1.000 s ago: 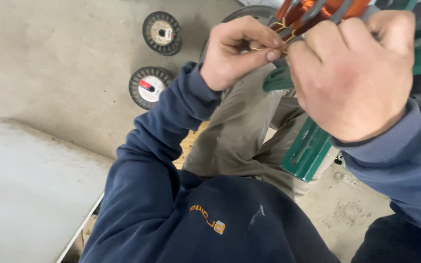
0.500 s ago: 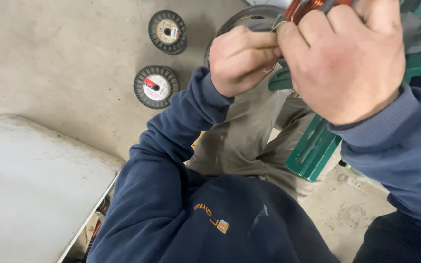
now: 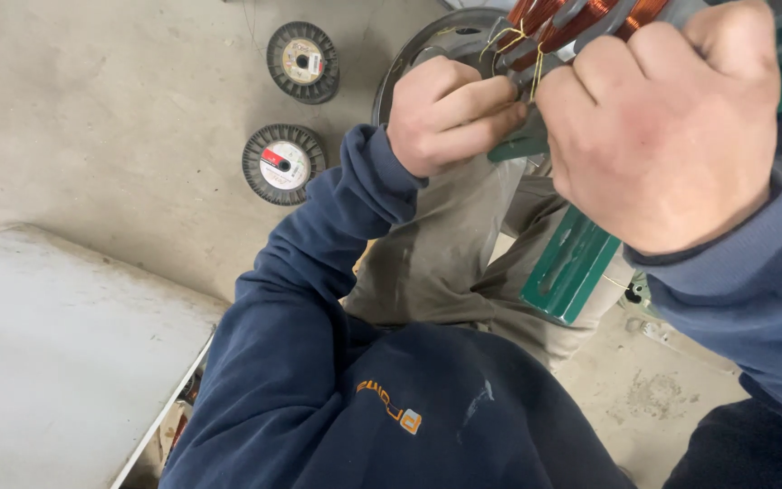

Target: Winding and securing copper coils on an electromechanical assembly machine using wire and pliers.

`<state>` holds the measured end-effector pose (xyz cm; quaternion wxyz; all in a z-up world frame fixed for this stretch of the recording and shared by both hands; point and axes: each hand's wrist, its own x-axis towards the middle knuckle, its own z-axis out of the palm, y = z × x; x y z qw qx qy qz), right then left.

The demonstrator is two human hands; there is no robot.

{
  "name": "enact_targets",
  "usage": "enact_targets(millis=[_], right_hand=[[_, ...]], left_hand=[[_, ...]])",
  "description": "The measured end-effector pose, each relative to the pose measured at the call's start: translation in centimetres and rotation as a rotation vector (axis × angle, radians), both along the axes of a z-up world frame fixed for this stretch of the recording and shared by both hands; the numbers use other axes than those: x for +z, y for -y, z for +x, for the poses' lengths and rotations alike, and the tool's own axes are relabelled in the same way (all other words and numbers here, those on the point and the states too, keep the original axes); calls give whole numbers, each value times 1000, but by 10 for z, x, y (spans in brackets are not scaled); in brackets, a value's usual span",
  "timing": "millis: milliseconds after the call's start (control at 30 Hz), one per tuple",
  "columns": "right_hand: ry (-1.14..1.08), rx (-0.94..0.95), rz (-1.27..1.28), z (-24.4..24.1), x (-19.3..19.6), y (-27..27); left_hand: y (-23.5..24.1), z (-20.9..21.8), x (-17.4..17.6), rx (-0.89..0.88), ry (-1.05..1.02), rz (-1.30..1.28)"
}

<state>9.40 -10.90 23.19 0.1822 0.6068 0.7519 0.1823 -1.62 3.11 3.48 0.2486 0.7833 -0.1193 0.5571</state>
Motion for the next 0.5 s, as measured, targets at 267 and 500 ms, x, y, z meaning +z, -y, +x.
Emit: enact_targets(millis=[267,500], right_hand=[[31,-20,47,-16,8,-12],[31,-1,90,-30,28,-5]], left_hand=[[3,-3,-6,125,-316,-14],[5,-9,5,99,-410,-115]])
